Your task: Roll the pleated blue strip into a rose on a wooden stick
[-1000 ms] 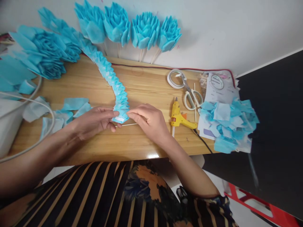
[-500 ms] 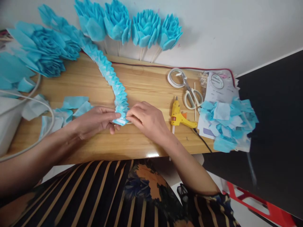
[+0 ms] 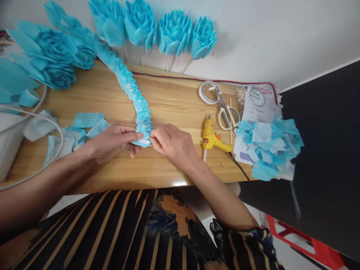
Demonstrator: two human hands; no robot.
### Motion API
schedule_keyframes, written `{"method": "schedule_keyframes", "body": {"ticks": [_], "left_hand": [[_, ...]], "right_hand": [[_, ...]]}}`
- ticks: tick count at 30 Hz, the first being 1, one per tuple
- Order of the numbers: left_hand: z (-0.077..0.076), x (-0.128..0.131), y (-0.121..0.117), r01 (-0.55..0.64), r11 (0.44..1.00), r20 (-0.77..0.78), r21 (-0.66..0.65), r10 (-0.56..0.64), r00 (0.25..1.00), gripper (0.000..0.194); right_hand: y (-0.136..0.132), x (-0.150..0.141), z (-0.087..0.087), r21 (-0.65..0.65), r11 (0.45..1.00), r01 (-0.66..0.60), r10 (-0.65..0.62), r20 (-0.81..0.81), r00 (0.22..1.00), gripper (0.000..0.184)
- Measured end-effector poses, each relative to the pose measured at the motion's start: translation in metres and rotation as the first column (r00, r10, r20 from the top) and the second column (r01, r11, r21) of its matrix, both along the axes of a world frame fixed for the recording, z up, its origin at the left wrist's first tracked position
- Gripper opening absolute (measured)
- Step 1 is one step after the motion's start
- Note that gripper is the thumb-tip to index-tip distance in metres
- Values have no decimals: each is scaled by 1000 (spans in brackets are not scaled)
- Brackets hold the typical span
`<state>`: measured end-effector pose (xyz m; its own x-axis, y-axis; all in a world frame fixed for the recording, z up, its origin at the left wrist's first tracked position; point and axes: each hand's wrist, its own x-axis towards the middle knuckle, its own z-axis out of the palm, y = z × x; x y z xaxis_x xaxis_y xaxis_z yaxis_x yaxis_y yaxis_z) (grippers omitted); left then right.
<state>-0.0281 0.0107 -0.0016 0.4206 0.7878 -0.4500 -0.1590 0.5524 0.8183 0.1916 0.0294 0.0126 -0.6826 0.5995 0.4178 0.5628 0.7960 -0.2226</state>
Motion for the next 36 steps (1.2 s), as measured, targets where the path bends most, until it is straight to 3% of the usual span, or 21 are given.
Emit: {"method": "schedule_keyframes", "body": {"ticks": [7, 13, 20, 27, 32, 36], "left_hand": [[-1, 4, -4, 1, 1000, 167, -28, 3, 986, 45], [0, 5, -4, 43, 999, 250, -24, -36, 967, 61], [-1, 3, -3, -59, 998, 126, -21, 61, 990, 47], [-1, 4, -4, -69, 997, 86, -36, 72, 994, 25], [-2, 3, -4, -113, 991, 120, -69, 120, 986, 19], [-3, 2, -3, -124, 989, 157, -84, 136, 978, 21]], "right_hand": [[0, -4, 1, 26, 1000, -6, 7, -31, 1000, 26], [1, -5, 2, 141, 990, -19, 25, -35, 999, 26], [0, -3, 0, 133, 991, 1, -6, 30, 1000, 28], [-1, -2, -3, 163, 987, 0, -5, 31, 1000, 28], [-2, 5, -5, 2, 1000, -4, 4, 21, 1000, 24], [-4, 11, -2, -142, 990, -19, 5, -102, 995, 29]]}}
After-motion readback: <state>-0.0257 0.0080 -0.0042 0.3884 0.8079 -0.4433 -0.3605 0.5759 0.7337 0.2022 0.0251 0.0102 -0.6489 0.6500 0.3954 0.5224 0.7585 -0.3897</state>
